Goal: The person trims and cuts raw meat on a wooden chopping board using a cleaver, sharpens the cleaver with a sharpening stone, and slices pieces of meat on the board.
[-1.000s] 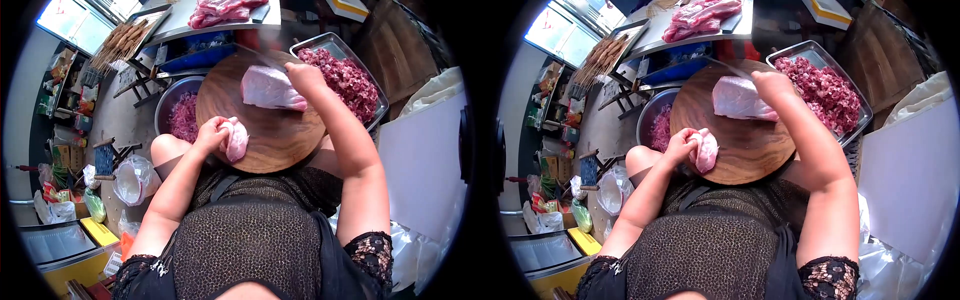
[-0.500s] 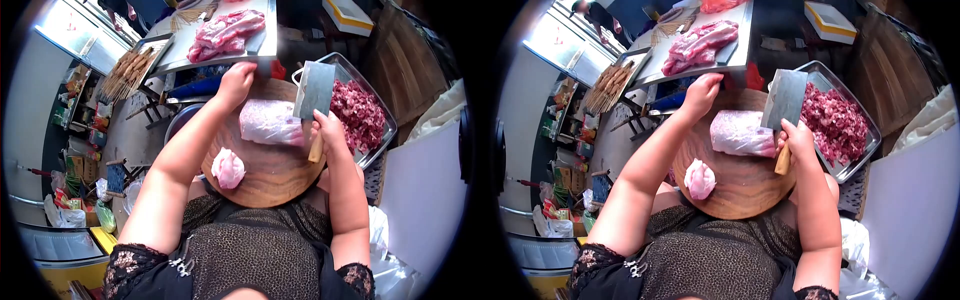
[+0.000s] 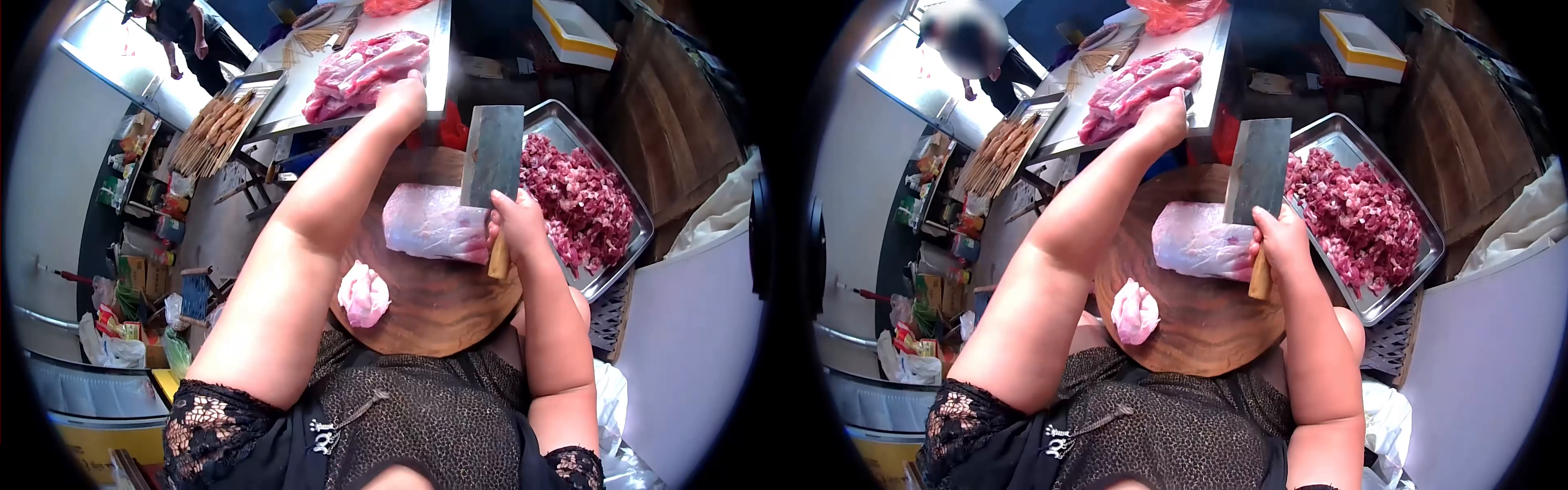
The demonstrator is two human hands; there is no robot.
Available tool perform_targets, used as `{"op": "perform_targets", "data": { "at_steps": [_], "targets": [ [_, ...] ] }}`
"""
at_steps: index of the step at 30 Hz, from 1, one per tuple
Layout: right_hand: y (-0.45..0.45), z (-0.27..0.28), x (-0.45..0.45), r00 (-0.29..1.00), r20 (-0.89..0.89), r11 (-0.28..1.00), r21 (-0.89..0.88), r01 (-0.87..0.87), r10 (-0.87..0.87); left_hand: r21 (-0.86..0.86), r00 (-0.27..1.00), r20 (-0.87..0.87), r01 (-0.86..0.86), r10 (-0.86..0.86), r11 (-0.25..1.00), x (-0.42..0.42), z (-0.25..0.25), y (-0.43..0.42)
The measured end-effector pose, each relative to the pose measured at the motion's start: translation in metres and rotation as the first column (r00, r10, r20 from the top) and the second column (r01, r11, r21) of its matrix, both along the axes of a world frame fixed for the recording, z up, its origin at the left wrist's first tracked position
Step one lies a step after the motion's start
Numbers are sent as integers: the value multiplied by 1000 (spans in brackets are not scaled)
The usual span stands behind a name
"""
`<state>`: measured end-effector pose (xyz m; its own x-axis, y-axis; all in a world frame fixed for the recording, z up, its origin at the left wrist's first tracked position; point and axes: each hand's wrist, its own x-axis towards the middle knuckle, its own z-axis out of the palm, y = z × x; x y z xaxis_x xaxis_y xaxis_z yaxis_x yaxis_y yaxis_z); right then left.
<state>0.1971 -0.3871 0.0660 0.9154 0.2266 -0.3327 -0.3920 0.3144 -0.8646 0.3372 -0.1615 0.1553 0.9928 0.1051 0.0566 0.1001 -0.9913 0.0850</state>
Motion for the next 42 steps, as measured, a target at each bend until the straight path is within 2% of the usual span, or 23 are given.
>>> {"op": "perform_targets", "data": {
  "at_steps": [4,5,6,8,10,12,16,18,20,21,22,24,26,28,30,32,34,36,37,38,40,41,42],
  "targets": [
    [-3,-4,-5,999,43,997,74,22,-25,-354,833,532,384,-155,853,-53,-50,41],
    [-3,-7,-8,990,136,1000,-4,19,-19,-775,937,349,287,2,563,-87,-37,36],
    [-1,-7,-14,973,230,996,-84,25,-5,-987,994,103,96,46,126,-129,-25,31],
    [2,-1,-33,930,367,997,-82,-7,36,-984,976,-22,18,217,-178,-183,-29,37],
    [8,8,-58,922,387,999,-46,22,-2,-900,987,-78,-10,139,-435,-225,-43,63],
    [11,8,-80,941,310,989,-98,-113,138,-820,996,-64,-16,63,-572,-255,-60,82],
    [29,5,-133,857,423,879,-471,-70,294,-380,997,-61,-58,-38,-923,-283,-93,107],
    [41,0,-156,680,594,801,-599,17,430,-316,994,-95,21,54,-949,-289,-101,104],
    [58,16,-179,500,682,698,-689,195,534,-266,998,56,43,29,-963,-296,-110,99],
    [65,18,-186,441,665,631,-736,247,603,-167,996,92,-2,-17,-986,-302,-96,92],
    [70,19,-193,382,636,559,-772,302,671,-373,996,35,94,87,-923,-302,-87,81],
    [73,21,-210,369,594,500,-803,325,715,-272,984,176,53,5,-961,-299,-92,90],
    [58,30,-230,420,560,541,-822,177,714,-252,966,256,102,35,-962,-293,-97,110],
    [33,60,-243,586,384,617,-741,-266,714,-318,981,156,162,117,-934,-301,-75,119],
    [25,84,-247,610,356,647,-673,-359,708,-381,984,136,155,111,-912,-309,-52,112],
    [22,90,-239,752,46,710,-375,-597,657,-412,982,190,73,-7,-908,-321,-44,96],
    [36,102,-211,768,115,763,-276,-584,630,-475,957,248,-14,-149,-880,-337,-41,70],
    [57,104,-183,851,200,873,-163,-459,485,-347,933,280,-124,-229,-930,-345,-45,45],
    [71,100,-171,887,287,930,-177,-322,361,-308,959,193,-141,-207,-941,-343,-48,37],
    [81,102,-162,824,439,880,-453,-142,359,-266,978,96,-154,-185,-952,-341,-56,31],
    [97,97,-152,325,852,727,-521,447,411,-282,995,-21,-97,-95,-955,-331,-71,29],
    [95,101,-163,427,739,693,-658,295,520,-296,995,59,-55,-76,-954,-326,-72,34],
    [95,90,-171,321,757,666,-653,361,569,-305,989,138,-12,-57,-952,-318,-75,42]
  ]
}}
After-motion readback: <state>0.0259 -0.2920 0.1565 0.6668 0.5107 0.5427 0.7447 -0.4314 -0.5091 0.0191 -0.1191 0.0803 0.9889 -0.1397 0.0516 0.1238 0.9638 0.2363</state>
